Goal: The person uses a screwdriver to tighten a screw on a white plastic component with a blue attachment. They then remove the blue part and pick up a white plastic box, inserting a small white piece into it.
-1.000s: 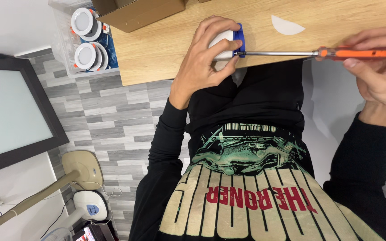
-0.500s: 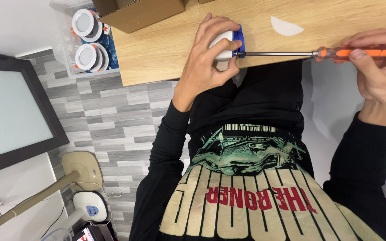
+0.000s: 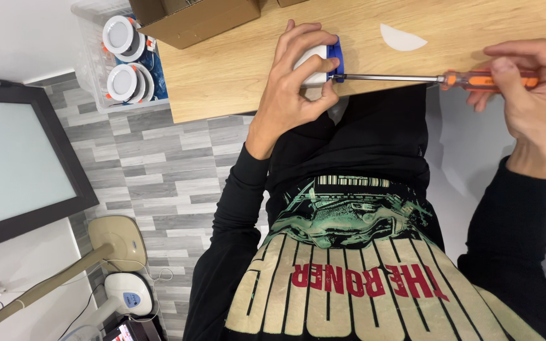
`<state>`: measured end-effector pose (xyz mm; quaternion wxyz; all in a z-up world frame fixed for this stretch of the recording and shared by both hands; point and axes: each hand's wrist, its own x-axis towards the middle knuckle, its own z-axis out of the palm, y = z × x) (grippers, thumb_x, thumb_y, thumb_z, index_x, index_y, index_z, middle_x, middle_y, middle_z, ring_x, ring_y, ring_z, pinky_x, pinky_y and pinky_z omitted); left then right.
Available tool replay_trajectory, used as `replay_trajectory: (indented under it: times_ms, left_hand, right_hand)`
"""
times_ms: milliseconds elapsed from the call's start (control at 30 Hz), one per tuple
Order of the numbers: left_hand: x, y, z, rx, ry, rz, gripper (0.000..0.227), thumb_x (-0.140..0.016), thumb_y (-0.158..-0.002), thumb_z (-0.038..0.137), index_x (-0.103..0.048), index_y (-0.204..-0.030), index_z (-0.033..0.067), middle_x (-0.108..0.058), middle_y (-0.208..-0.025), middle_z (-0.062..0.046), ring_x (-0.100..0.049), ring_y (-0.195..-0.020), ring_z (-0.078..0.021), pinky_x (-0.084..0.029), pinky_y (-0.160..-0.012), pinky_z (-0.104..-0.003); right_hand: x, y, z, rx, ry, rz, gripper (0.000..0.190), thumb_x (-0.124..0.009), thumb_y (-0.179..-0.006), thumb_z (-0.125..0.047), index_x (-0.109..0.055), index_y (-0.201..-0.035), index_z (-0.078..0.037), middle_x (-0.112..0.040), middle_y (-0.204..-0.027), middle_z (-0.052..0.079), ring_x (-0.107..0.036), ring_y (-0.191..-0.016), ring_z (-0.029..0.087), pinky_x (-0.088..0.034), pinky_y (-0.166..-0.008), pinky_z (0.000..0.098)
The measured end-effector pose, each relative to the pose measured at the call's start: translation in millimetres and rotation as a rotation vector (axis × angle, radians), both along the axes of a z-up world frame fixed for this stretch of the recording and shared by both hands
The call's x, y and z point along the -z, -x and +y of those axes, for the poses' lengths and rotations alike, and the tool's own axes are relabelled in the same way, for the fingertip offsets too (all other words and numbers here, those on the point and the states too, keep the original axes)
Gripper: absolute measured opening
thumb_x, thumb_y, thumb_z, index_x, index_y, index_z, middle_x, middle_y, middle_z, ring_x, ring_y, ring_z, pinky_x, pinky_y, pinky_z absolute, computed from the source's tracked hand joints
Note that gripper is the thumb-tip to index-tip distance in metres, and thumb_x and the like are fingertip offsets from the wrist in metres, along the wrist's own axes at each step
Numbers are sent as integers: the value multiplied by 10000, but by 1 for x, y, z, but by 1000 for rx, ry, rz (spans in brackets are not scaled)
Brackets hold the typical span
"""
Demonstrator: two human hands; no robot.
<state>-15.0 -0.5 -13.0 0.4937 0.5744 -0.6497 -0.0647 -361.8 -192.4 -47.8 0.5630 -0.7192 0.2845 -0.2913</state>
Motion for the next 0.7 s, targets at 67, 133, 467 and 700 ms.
replay_trajectory:
  times_ms: [67, 133, 467, 700]
  left_hand:
    - [1, 0, 0, 1, 5, -1, 207, -746, -868, -10, -720, -1063, 56, -643, -1368, -115, -553, -1381, -422, -321, -1311, -748]
    - [1, -1, 0, 4, 10, -1, 208, -753, -871, -11, -724, -1066, 53, -644, -1365, -118, -552, -1379, -421, -321, -1312, -743]
    - [5, -3, -2, 17, 24, 1, 192, -791, -915, -6, -711, -1074, 68, -646, -1371, -121, -559, -1371, -425, -333, -1298, -752]
    - [9, -2, -2, -78, 47, -99, 163, -852, -976, 164, -726, -1075, 131, -708, -1350, -57, -631, -1332, -357, -352, -1276, -711]
  right_hand:
    - [14, 9, -9, -37, 12, -45, 142, -586, -1379, 96, -544, -1472, 194, -651, -1256, 378, -715, -1015, 476, -608, -783, 441]
    - [23, 15, -15, -72, 24, -88, 210, -645, -1318, 88, -535, -1476, 173, -653, -1358, 381, -741, -1191, 513, -663, -906, 471]
    - [47, 35, -31, -74, 66, -202, 310, -808, -1132, 60, -567, -1284, -62, -562, -1481, 216, -690, -1341, 367, -680, -1261, 475]
    - [54, 47, -40, -187, 76, -279, 252, -679, -1160, 28, -477, -1209, -114, -477, -1487, 181, -683, -1432, 492, -689, -1336, 669]
